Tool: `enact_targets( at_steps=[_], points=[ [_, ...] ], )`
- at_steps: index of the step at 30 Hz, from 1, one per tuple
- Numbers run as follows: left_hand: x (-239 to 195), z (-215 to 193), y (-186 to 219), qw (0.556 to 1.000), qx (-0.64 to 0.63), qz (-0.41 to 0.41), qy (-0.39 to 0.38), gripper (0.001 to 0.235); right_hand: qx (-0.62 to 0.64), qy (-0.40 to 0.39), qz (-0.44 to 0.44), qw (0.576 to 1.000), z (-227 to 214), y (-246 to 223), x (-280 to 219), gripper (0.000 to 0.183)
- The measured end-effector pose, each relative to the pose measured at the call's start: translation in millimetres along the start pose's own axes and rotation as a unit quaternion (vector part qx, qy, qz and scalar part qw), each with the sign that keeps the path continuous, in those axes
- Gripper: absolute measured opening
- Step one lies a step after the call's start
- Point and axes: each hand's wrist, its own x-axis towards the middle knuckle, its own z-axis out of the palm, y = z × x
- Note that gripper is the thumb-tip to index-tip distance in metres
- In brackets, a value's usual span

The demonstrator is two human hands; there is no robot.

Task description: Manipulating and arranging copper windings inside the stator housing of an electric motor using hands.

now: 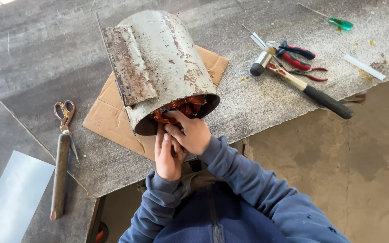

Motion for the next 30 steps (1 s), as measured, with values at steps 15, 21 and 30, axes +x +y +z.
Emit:
enact_targets(
  at_steps=[15,21,30],
  points=[
    [-6,13,30,0.997,-0.025,-0.018,-0.066,0.079,0.031,-0.017,-0.025,0.999,0,0,6,0.043],
    [0,19,39,0.989,0.142,0.0,-0.041,0.083,0.016,0.017,-0.013,1.0,11,2,5,0.04],
    [7,13,18,0.982,0.175,0.063,-0.008,0.084,-0.027,0.056,-0.065,0.996,5,7,6,0.04]
  ],
)
